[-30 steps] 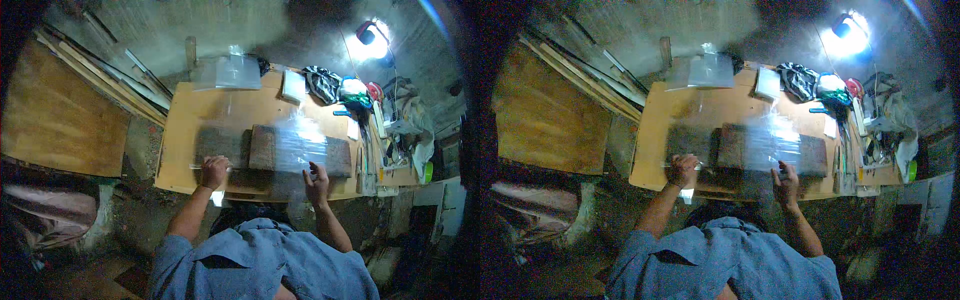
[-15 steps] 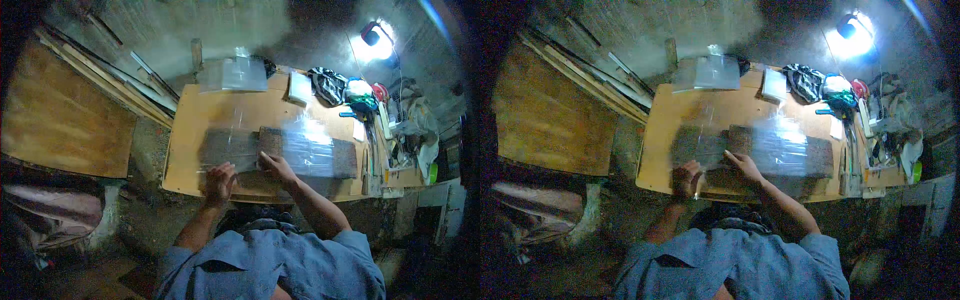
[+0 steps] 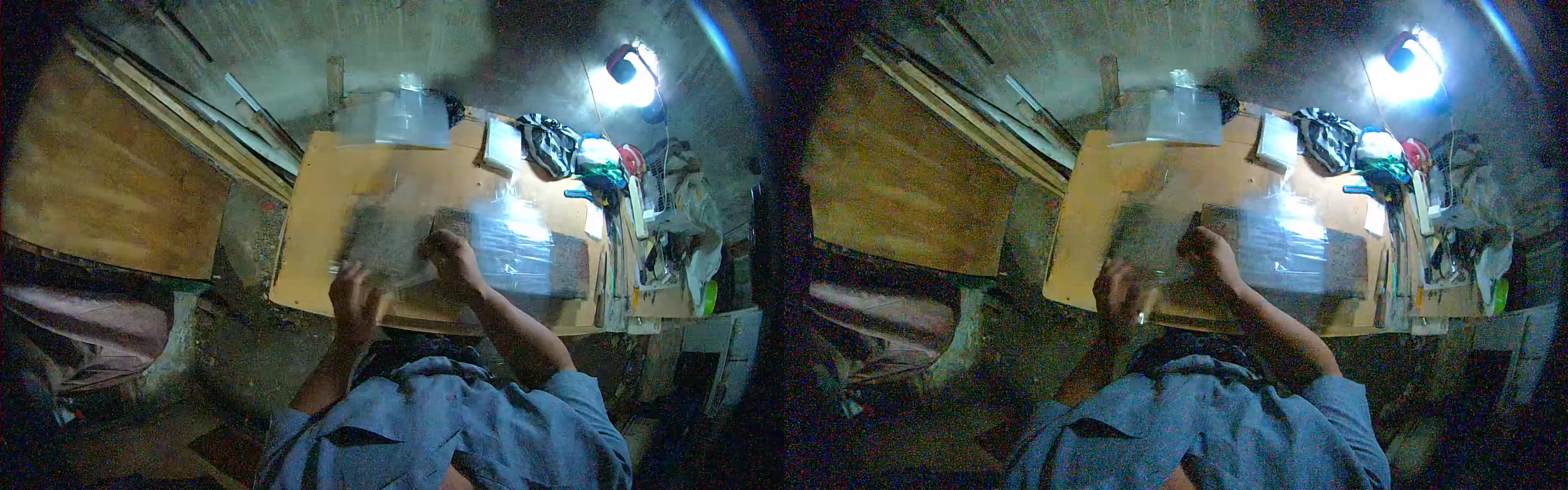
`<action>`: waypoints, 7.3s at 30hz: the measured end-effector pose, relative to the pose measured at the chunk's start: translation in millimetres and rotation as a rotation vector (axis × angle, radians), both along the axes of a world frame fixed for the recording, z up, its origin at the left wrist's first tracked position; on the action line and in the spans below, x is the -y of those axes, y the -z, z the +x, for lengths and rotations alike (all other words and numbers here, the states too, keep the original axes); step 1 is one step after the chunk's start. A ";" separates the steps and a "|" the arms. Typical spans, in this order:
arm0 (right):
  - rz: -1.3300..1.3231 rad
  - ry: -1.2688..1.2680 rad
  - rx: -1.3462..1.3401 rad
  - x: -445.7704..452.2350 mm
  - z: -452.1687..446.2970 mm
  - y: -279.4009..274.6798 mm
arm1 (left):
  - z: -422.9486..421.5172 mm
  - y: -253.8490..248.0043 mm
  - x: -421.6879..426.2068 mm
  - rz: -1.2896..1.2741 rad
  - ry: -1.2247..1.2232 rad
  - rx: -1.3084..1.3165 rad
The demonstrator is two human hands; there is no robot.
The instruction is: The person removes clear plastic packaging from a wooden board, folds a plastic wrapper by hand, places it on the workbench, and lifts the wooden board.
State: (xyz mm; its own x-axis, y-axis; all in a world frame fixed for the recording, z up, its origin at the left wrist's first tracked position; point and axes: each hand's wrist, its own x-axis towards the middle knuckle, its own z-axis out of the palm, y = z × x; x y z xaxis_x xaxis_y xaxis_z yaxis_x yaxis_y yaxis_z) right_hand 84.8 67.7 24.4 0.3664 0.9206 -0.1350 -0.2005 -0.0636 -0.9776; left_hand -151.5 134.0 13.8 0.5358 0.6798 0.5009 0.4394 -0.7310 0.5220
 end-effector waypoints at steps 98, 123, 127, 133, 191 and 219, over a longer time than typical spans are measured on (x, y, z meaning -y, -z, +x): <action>-0.400 -0.216 0.344 43.5 -27.7 -0.8 | -11.2 50.1 -37.5 -0.463 -0.199 0.082; -0.194 -0.061 -0.384 55.5 -21.0 21.4 | 24.5 -69.3 -68.8 -1.008 0.120 0.845; -0.202 0.076 -0.947 34.9 -18.6 -34.4 | 13.2 -56.2 -49.0 -1.241 0.116 0.864; -0.101 -0.091 -0.311 45.9 10.2 -38.8 | 24.6 -61.5 -19.8 -1.212 0.064 0.812; -0.499 0.777 0.324 255.1 97.5 61.6 | 167.2 39.2 129.3 -1.316 -0.095 0.369; -0.296 0.497 0.816 292.3 97.7 12.2 | 161.1 50.5 139.8 -1.252 -0.105 0.364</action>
